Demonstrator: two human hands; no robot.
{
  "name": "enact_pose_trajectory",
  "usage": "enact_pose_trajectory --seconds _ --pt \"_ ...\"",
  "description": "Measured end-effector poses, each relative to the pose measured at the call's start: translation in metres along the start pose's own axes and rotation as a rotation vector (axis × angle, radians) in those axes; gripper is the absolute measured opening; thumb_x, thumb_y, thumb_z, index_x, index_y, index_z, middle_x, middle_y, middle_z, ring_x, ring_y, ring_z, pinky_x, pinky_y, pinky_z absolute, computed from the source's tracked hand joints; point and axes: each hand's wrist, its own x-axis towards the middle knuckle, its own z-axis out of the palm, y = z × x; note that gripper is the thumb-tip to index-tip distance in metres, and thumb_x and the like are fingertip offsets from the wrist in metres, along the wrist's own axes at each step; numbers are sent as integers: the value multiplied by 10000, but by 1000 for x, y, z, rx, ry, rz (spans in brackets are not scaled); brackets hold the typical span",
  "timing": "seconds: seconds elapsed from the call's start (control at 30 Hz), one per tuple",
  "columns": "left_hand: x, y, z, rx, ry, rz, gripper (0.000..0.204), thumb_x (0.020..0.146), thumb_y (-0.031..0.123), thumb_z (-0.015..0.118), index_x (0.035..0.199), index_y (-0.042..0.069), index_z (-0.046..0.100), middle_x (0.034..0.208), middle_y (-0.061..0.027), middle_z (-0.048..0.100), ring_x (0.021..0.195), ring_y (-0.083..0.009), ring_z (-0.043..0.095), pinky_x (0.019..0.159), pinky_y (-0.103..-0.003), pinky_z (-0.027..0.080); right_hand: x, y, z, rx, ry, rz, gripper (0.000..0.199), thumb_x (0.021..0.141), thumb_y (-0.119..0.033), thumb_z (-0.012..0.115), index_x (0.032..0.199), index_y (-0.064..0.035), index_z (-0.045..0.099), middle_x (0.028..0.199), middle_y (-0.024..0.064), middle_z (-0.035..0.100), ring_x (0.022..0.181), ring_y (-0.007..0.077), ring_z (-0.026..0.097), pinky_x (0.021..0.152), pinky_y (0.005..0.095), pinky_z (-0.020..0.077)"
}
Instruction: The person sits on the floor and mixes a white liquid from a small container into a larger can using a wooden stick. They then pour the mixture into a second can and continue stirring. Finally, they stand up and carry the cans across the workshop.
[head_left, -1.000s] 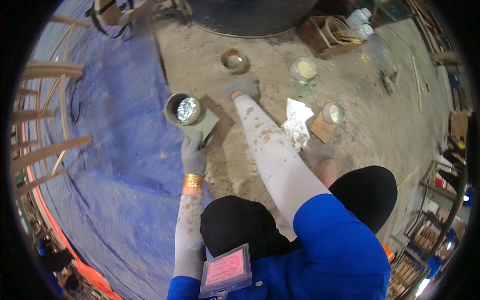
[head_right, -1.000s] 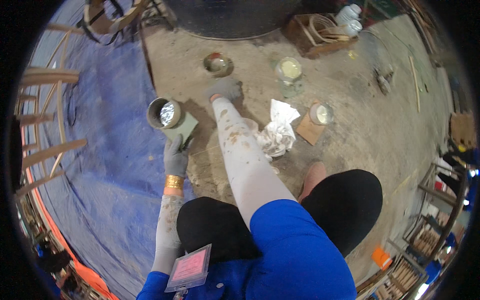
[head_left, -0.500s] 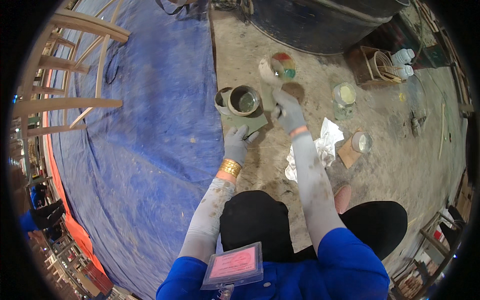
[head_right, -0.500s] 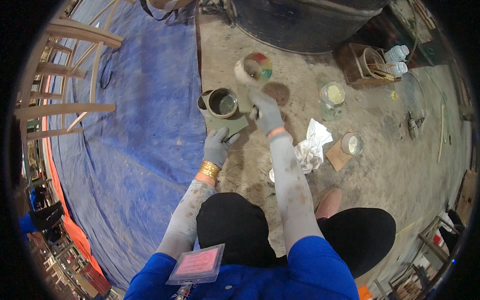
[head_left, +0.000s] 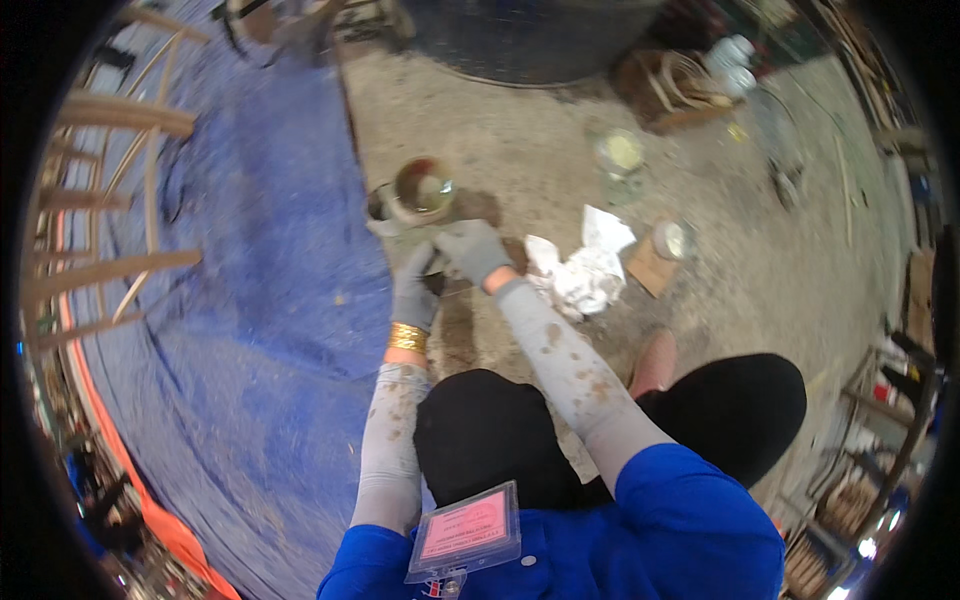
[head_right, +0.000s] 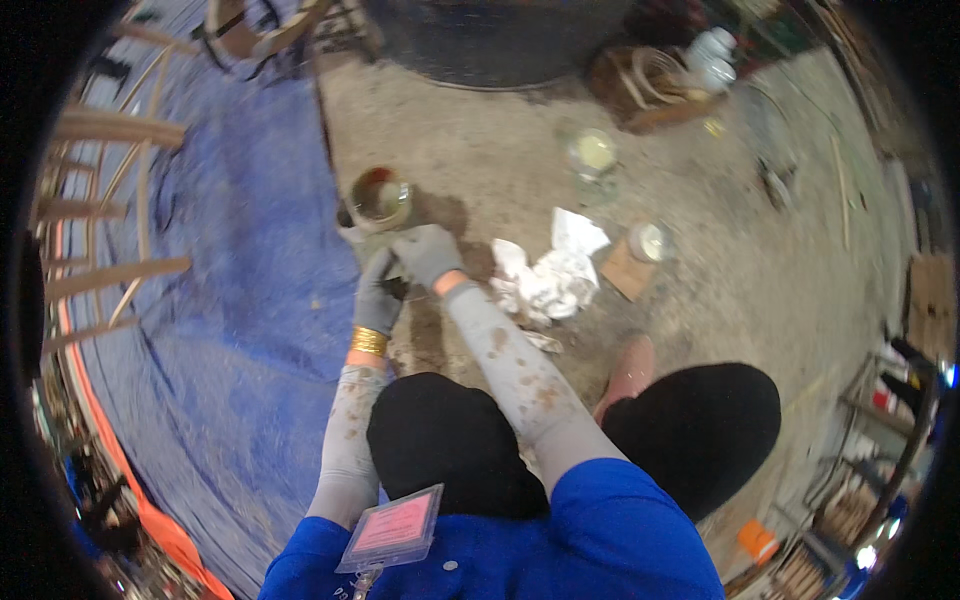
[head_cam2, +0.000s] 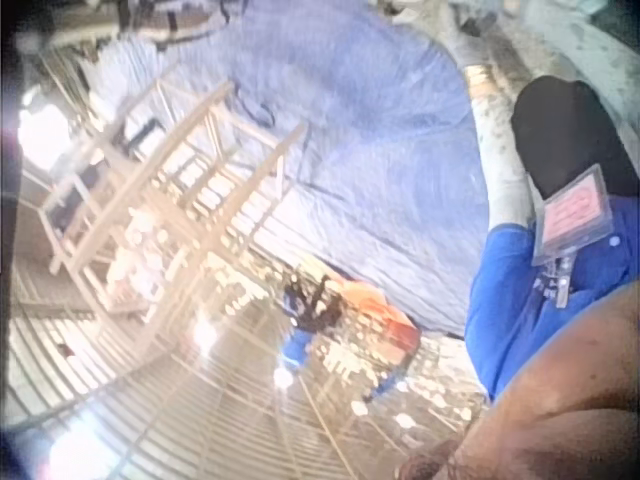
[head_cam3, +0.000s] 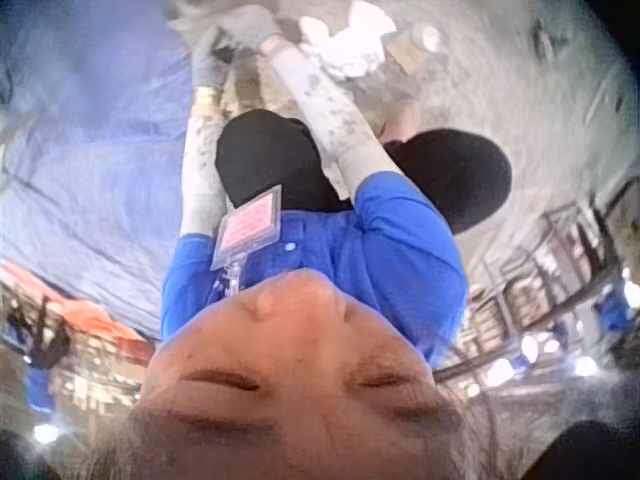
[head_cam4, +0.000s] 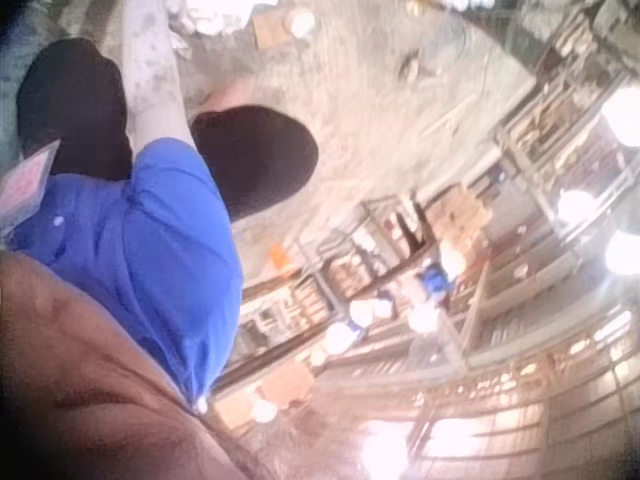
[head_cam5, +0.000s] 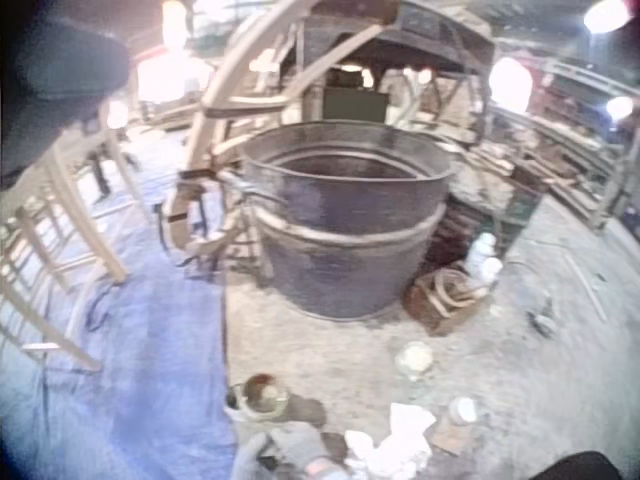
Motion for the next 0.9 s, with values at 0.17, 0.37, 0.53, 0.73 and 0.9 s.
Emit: enact_pose_trajectory --seconds 0.17,0.37,0.53,0.73,0.9 --pt "15 5 -17 -13 -81 106 211 886 208 509 1025 58 562 984 -40 603 870 -172 586 745 -329 491 -20 -20 -9 -67 20 5 344 776 -348 524 727 -25 630 738 165 628 724 316 604 652 412 469" --pt "5 -19 21 162 -102 123 282 888 136 511 1123 -16 475 1039 -105 574 908 -240 598 749 -346 525 -119 128 -162 -144 1161 424 324 707 -289 663 821 11 616 859 157 622 853 269 584 711 368 448" --pt "-4 12 13 149 -71 229 268 888 145 515 1109 -5 487 1040 -107 578 882 -230 607 737 -338 528 -112 135 -192 -265 991 1349 769 564 -482 746 1161 -73 486 1155 155 513 1059 303 518 867 408 435" --pt "-39 48 60 231 -5 224 260 891 147 509 1114 15 490 1038 -120 587 899 -213 604 751 -331 524 -106 172 -204 14 911 1274 785 547 -447 770 1163 -45 493 1145 162 544 994 307 564 823 395 456" --pt "-85 54 156 304 -39 179 365 867 202 555 1126 -37 461 1016 -125 587 852 -219 617 723 -313 538 -144 187 -238 796 1083 609 512 711 -262 713 1111 -1 528 1048 88 593 928 211 569 748 342 464"
